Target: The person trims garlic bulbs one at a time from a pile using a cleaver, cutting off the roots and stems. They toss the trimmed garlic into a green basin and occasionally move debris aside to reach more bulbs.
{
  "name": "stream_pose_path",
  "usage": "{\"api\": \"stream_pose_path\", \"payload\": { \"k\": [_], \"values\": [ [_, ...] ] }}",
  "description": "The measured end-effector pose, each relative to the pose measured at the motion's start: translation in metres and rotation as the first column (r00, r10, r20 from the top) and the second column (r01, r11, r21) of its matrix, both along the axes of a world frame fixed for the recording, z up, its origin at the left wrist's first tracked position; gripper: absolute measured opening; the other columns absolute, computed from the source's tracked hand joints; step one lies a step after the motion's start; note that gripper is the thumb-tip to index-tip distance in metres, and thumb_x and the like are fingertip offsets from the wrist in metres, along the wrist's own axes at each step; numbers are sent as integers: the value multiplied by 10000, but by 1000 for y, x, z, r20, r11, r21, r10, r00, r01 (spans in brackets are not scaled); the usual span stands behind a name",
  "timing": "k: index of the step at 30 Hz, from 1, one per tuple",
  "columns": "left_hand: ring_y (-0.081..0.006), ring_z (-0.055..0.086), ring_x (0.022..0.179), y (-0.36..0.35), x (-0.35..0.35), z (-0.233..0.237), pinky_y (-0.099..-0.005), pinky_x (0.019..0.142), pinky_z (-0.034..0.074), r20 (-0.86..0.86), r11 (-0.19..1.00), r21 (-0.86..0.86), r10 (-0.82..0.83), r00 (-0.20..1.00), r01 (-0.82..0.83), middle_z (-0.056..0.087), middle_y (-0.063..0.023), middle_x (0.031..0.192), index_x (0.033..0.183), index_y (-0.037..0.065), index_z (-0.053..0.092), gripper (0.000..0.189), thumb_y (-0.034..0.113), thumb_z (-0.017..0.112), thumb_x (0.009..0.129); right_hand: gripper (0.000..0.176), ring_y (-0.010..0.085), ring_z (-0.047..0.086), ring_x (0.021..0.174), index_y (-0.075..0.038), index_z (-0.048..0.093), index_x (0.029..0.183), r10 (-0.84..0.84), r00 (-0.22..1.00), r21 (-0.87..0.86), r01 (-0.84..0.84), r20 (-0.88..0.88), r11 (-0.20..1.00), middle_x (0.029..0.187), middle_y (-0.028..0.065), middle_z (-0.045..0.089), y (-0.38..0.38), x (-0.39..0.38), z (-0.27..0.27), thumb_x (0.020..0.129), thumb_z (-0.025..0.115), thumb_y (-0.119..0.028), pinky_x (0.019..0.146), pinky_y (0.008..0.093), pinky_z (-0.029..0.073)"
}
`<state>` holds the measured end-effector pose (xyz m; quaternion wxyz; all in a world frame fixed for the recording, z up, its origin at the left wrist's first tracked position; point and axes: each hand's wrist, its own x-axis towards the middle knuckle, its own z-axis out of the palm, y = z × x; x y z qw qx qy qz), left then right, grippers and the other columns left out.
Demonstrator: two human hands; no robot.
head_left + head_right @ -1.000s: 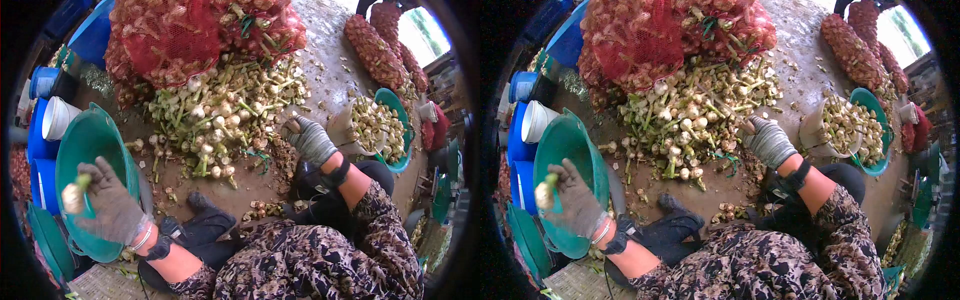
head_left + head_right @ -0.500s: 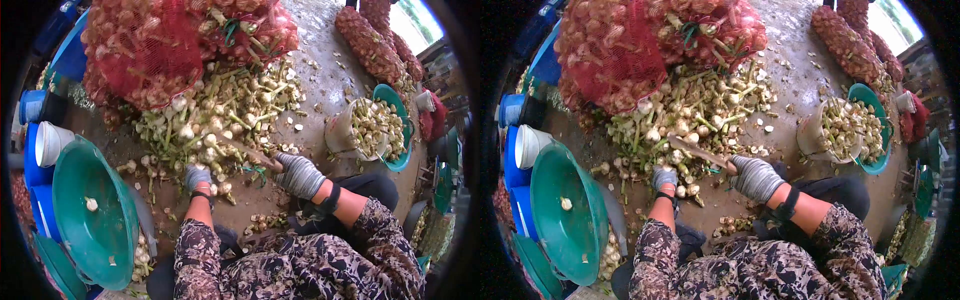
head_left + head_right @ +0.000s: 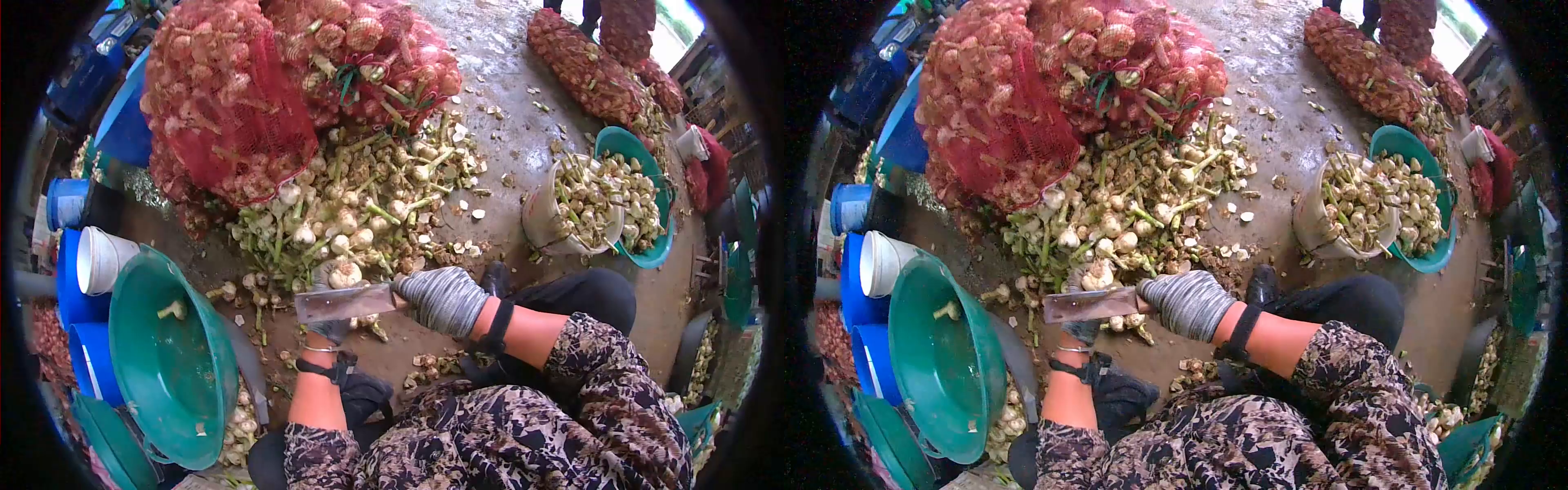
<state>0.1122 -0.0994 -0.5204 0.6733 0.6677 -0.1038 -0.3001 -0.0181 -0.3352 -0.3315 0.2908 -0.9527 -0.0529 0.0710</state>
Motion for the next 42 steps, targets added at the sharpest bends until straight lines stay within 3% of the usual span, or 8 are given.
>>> {"api": "stream_pose_path", "payload": {
  "k": [4,9,21,24,31,34,36,42],
  "values": [
    [-251,488,1211,10,-15,-34,-395,1054,388,660,829,558,-426,619,-24,501,-101,1344,1352,103,436,456,312,531,958,119,344,647,728,-116,587,935,22,1000,-28,-22,1,999,745,127,627,1,-5,13,824,588,-160,605,446,495],
    [-320,399,1322,2,-33,-42,-478,1119,291,640,614,760,-652,406,-214,428,-119,1450,1404,127,431,602,496,477,931,109,338,657,794,-115,586,937,15,999,-58,-17,-37,998,807,127,653,0,-12,10,840,574,-165,630,448,500],
    [-253,555,1096,-55,-78,133,-387,958,458,215,975,120,161,963,-189,575,-130,1182,1312,90,475,644,214,792,765,151,366,665,754,-97,619,979,-146,983,-146,129,-114,981,814,183,663,-39,-6,-62,865,563,-179,648,451,525],
    [-227,563,964,-48,-67,168,-349,864,490,500,971,106,136,855,-216,559,-100,1033,1144,52,514,572,116,845,683,188,368,657,731,-82,631,969,-379,906,-201,341,-191,918,815,194,663,-99,-5,-123,903,564,-245,656,446,524],
    [-317,481,1141,-87,-65,162,-463,978,387,908,906,335,-237,345,-258,517,-134,1151,1168,62,498,737,287,865,570,489,131,573,704,-78,639,981,-77,751,637,606,-656,476,813,26,637,-12,7,1,879,604,-555,643,312,490],
    [-370,418,1208,-85,-72,156,-486,1017,362,887,955,166,-36,461,-245,484,-153,1217,1234,66,471,754,260,842,608,463,102,562,619,-78,638,1024,-139,868,764,488,-477,423,810,15,636,-8,12,-25,847,676,-504,542,286,483],
    [-391,470,1153,-86,-70,137,-479,1013,385,303,871,-282,478,825,-401,519,-162,1177,1225,54,510,657,222,802,661,514,97,586,641,-80,626,1109,-244,943,792,323,-226,518,826,21,646,-9,11,-5,790,759,-460,567,289,508],
    [-182,630,971,-54,-65,92,-366,831,519,-137,972,-221,52,989,-82,648,-55,1080,1231,87,569,336,251,593,939,667,247,648,881,-64,586,1188,-121,971,589,223,-209,777,953,119,677,-7,-1,-6,726,795,-498,796,383,511]
  ]
}}
